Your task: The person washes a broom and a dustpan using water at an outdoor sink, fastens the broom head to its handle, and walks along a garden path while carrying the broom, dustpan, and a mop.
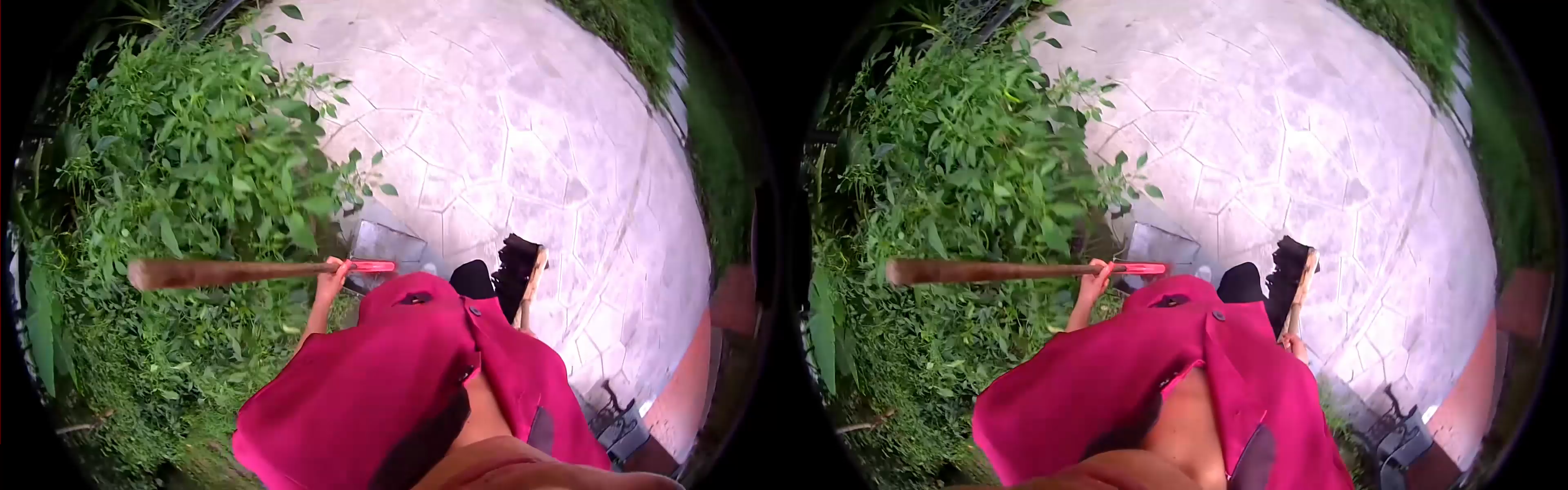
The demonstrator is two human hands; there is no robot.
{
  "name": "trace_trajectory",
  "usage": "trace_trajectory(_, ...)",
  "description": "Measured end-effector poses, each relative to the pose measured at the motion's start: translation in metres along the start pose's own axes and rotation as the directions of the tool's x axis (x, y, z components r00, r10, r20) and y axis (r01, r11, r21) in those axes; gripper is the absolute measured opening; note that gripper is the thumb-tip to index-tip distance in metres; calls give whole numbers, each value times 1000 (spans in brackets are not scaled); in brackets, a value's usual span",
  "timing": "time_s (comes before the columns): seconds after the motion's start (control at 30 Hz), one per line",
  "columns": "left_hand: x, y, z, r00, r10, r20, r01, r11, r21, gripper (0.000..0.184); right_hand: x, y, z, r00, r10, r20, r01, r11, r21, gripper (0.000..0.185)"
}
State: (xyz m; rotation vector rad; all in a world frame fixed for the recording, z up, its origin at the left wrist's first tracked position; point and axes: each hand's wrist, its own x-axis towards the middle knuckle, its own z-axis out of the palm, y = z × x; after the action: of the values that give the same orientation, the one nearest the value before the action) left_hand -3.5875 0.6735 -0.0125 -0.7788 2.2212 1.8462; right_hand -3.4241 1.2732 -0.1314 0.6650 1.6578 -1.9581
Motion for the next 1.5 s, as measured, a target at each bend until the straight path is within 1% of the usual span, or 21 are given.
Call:
trace_trajectory(0.03,15,10,-2,1000,-3,-15,4,999,36,22,-6,-37,11,991,-124,-44,98,922,-375,14)
trace_trajectory(0.1,47,28,25,993,120,0,-120,992,30,22,37,-74,11,961,-277,-10,193,693,-695,19)
trace_trajectory(0.23,155,61,79,998,-9,-68,12,999,45,21,199,-186,2,996,14,-87,-51,897,-438,17)
trace_trajectory(0.37,259,106,115,986,73,-151,-48,985,163,20,362,-322,7,967,246,-58,-253,949,-189,15)
trace_trajectory(0.43,300,141,130,968,67,-241,-61,998,33,19,427,-392,14,957,288,-24,-287,940,-185,14)
trace_trajectory(0.6,395,208,138,917,20,-399,-19,1000,7,16,571,-540,47,934,352,61,-311,885,-348,13)
trace_trajectory(0.63,424,218,137,906,5,-423,5,1000,23,17,603,-566,56,914,385,128,-339,898,-282,13)
trace_trajectory(0.67,457,226,133,899,-2,-438,12,1000,21,17,646,-586,69,653,649,391,-757,565,327,15)
trace_trajectory(0.7,493,235,122,892,-5,-453,-14,999,-38,18,685,-594,84,639,663,390,-769,558,313,15)
trace_trajectory(0.77,562,247,112,875,2,-484,-66,991,-115,19,771,-626,101,775,620,124,-629,735,253,14)
trace_trajectory(0.87,641,269,95,831,-124,-542,-17,969,-247,14,855,-716,155,779,624,59,-625,768,137,12)
trace_trajectory(0.9,673,258,89,784,69,-616,-154,984,-86,15,855,-780,216,736,674,72,-675,722,152,12)
trace_trajectory(0.97,711,292,69,790,4,-613,-94,989,-114,15,881,-836,275,878,475,61,-452,863,-224,16)
trace_trajectory(1.07,776,343,41,735,-243,-633,-6,931,-364,14,954,-899,346,932,347,103,-256,834,-489,21)
trace_trajectory(1.13,833,368,18,701,-258,-665,-24,923,-384,14,1022,-932,390,941,303,148,-177,816,-550,23)
trace_trajectory(1.23,930,402,-5,618,-324,-716,-9,908,-419,14,1136,-1014,492,959,185,217,74,572,-817,23)
trace_trajectory(1.27,963,409,-12,576,-337,-744,-12,907,-420,14,1180,-1038,532,959,114,261,177,477,-861,24)
trace_trajectory(1.37,1018,446,-41,507,-318,-801,-77,909,-410,14,1262,-1073,615,876,188,444,294,523,-800,15)
trace_trajectory(1.4,1033,456,-52,469,-349,-811,-68,902,-427,14,1288,-1089,648,874,375,309,-86,746,-660,8)
trace_trajectory(1.43,1048,472,-64,432,-382,-817,-58,892,-448,15,1303,-1108,688,780,583,227,-469,785,-404,3)
trace_trajectory(1.5,1079,488,-86,383,-424,-820,-107,862,-496,16,1321,-1146,769,787,563,252,-407,781,-473,11)
